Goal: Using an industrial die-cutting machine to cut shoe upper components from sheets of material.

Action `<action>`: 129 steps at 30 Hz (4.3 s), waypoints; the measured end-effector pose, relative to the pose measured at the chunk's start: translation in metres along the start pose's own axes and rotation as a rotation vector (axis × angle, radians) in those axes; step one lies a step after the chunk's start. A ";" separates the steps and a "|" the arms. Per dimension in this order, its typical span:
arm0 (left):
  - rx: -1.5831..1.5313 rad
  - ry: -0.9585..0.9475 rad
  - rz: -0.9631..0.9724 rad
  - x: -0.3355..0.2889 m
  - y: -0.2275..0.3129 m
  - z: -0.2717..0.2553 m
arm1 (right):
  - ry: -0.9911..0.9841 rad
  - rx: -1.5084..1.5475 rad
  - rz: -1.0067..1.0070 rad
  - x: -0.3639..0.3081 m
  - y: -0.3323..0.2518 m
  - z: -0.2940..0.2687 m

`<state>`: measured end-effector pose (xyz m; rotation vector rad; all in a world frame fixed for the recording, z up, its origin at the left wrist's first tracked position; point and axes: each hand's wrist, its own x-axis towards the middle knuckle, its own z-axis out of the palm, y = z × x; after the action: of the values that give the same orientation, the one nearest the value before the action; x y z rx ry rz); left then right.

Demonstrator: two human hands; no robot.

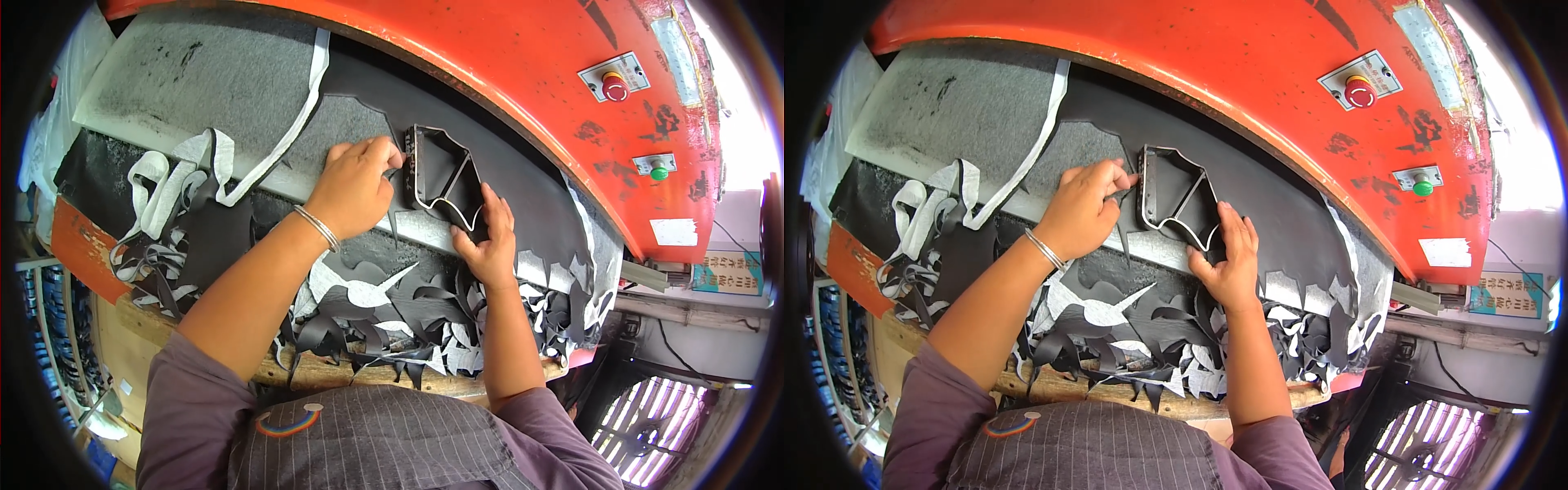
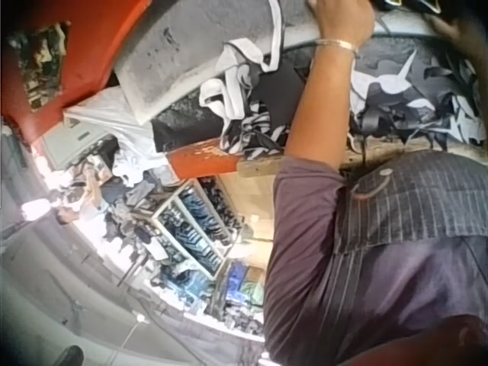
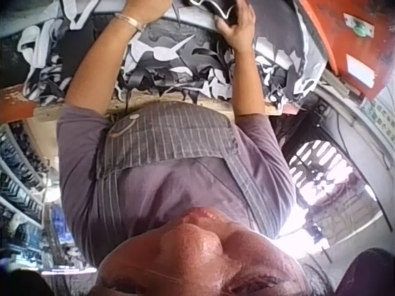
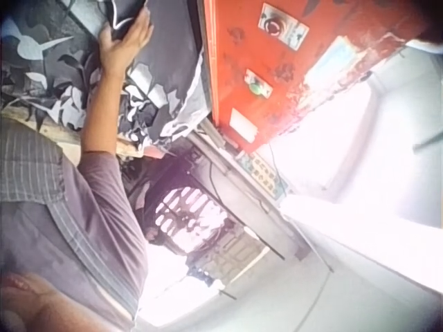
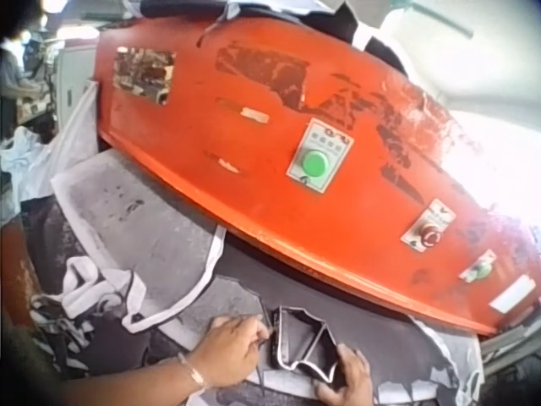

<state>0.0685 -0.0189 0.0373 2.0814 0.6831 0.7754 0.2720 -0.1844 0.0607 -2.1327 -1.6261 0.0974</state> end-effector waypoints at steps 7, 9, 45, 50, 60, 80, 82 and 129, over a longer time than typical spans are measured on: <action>0.045 -0.016 0.027 0.000 0.005 -0.007 | 0.021 -0.004 -0.063 0.002 0.000 0.001; 0.040 0.008 0.051 -0.001 0.003 -0.006 | 0.039 -0.010 -0.096 0.004 -0.001 0.000; 0.537 -0.340 0.128 -0.219 0.101 -0.023 | -0.162 -0.085 -0.222 -0.184 -0.133 -0.004; 0.468 -0.272 0.134 -0.217 0.105 -0.023 | -0.183 -0.114 -0.208 -0.176 -0.135 -0.012; 0.142 -0.376 0.054 -0.098 0.097 -0.036 | -0.229 0.111 -0.167 -0.039 -0.087 -0.064; -0.204 -0.339 -0.116 -0.011 0.029 -0.008 | -0.443 0.700 0.061 -0.025 -0.066 -0.035; -0.183 -0.323 -0.070 -0.017 0.025 -0.008 | -0.238 0.477 0.052 -0.026 -0.043 -0.042; 0.471 0.337 0.191 -0.022 0.084 0.111 | -0.017 -0.004 -0.028 -0.027 0.066 -0.049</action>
<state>0.1505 -0.1337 0.0448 2.4927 0.9291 1.1810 0.3389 -0.2384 0.0729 -2.1167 -1.6660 0.1040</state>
